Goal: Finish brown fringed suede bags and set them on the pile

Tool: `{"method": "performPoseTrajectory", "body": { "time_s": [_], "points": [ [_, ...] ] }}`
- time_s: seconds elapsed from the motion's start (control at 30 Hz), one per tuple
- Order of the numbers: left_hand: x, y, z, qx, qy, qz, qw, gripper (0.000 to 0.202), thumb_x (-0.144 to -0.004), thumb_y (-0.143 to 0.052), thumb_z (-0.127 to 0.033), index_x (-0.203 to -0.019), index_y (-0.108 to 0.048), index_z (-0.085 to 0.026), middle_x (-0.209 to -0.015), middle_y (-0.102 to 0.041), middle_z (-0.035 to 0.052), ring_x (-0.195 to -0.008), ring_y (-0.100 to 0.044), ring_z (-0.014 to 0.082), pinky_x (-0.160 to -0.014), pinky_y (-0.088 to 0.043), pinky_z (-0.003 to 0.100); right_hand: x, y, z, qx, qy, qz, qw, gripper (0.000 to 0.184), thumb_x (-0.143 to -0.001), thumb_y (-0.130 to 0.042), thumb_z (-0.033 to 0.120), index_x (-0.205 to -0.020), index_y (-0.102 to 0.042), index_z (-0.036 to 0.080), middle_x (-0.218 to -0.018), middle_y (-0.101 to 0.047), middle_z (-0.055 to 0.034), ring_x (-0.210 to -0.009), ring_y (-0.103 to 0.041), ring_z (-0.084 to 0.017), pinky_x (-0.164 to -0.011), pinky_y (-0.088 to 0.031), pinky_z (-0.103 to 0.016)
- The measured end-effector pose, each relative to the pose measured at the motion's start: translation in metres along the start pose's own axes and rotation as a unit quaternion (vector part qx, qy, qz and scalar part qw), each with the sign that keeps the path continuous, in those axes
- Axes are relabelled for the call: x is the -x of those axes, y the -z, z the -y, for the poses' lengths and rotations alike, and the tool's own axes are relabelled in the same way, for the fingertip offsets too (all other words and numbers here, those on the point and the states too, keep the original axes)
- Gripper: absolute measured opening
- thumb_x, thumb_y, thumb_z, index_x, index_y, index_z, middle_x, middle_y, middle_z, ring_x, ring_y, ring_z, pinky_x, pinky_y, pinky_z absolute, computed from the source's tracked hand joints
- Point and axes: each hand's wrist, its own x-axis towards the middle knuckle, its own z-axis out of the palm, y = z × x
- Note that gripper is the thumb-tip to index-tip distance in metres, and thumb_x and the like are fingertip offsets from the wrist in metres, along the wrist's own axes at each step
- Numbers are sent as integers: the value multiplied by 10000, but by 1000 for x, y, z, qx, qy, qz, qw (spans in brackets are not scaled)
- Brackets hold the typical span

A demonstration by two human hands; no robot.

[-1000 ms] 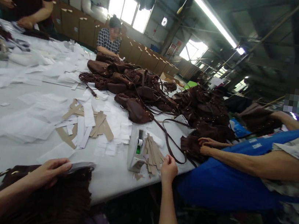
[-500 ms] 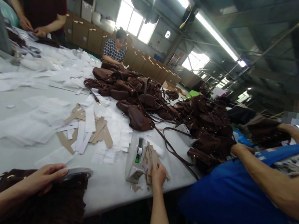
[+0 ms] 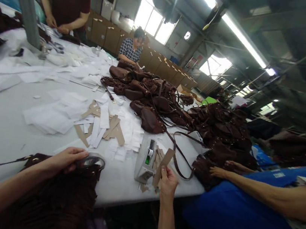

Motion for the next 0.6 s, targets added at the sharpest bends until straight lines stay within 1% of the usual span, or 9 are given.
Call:
{"method": "performPoseTrajectory", "body": {
  "time_s": [0.07, 0.17, 0.23, 0.3, 0.37, 0.43, 0.5, 0.53, 0.6],
  "points": [
    [1, -1, -8, 21, 3, 10, 1000, 477, -718, -606, -626, -735, -503, -160, -556, -485, -54, -363, -323, 41, -337, -165, 172, 19, -14, 10, 22, -9, 29, 999, 464, -649, -678, 551, -803, -694, 113, -633, -696, -61, -531, -603, -179, -522, -465, -276],
    [1, 0, -11, 46, 2, 21, 999, 469, -723, -612, -613, -746, -514, -155, -536, -470, -57, -354, -317, 38, -335, -163, 177, 49, -35, 23, 71, -3, 65, 995, 396, -651, -704, 529, -749, -689, 146, -586, -673, -26, -523, -584, -166, -515, -436, -251],
    [2, 1, -9, 58, -4, 21, 998, 462, -729, -614, -602, -753, -521, -150, -532, -468, -56, -347, -316, 36, -334, -163, 178, 66, -50, 29, 139, 42, 87, 986, 368, -701, -666, 527, -761, -696, 165, -594, -677, -29, -549, -599, -175, -550, -435, -256],
    [4, 2, -6, 65, -9, 15, 998, 462, -733, -612, -598, -749, -527, -144, -535, -477, -51, -343, -321, 34, -331, -161, 179, 80, -65, 32, 217, 108, 107, 964, 375, -781, -573, 521, -845, -711, 178, -671, -708, -62, -610, -634, -200, -607, -445, -276],
    [6, 3, -4, 72, -10, 8, 997, 460, -727, -620, -591, -753, -535, -139, -542, -492, -44, -340, -326, 33, -329, -162, 179, 91, -78, 34, 260, 144, 125, 947, 399, -833, -490, 498, -932, -710, 181, -753, -728, -97, -665, -659, -223, -642, -452, -294],
    [8, 4, -3, 88, -8, 2, 996, 456, -714, -636, -581, -764, -537, -138, -549, -502, -42, -337, -323, 29, -326, -158, 177, 100, -88, 36, 253, 129, 147, 947, 404, -839, -469, 494, -929, -700, 176, -761, -727, -103, -672, -663, -230, -636, -463, -300],
    [7, 5, -3, 108, -2, -3, 994, 456, -703, -648, -575, -770, -533, -140, -557, -514, -40, -337, -325, 27, -325, -152, 174, 109, -95, 40, 194, 74, 188, 960, 397, -822, -494, 507, -898, -680, 166, -743, -721, -89, -666, -666, -225, -617, -485, -294],
    [7, 6, -3, 116, 2, -8, 993, 459, -700, -650, -577, -769, -532, -139, -557, -517, -39, -337, -329, 27, -324, -152, 172, 114, -98, 43, 149, 41, 213, 965, 400, -814, -512, 509, -927, -667, 159, -760, -722, -82, -669, -672, -220, -617, -500, -292],
    [5, 7, -2, 124, 8, -20, 992, 468, -699, -648, -585, -765, -535, -136, -544, -510, -40, -338, -338, 29, -322, -159, 170, 127, -104, 49, 67, -16, 261, 963, 437, -804, -545, 495, -1053, -632, 146, -805, -726, -71, -662, -682, -204, -617, -523, -286]
  ]
}}
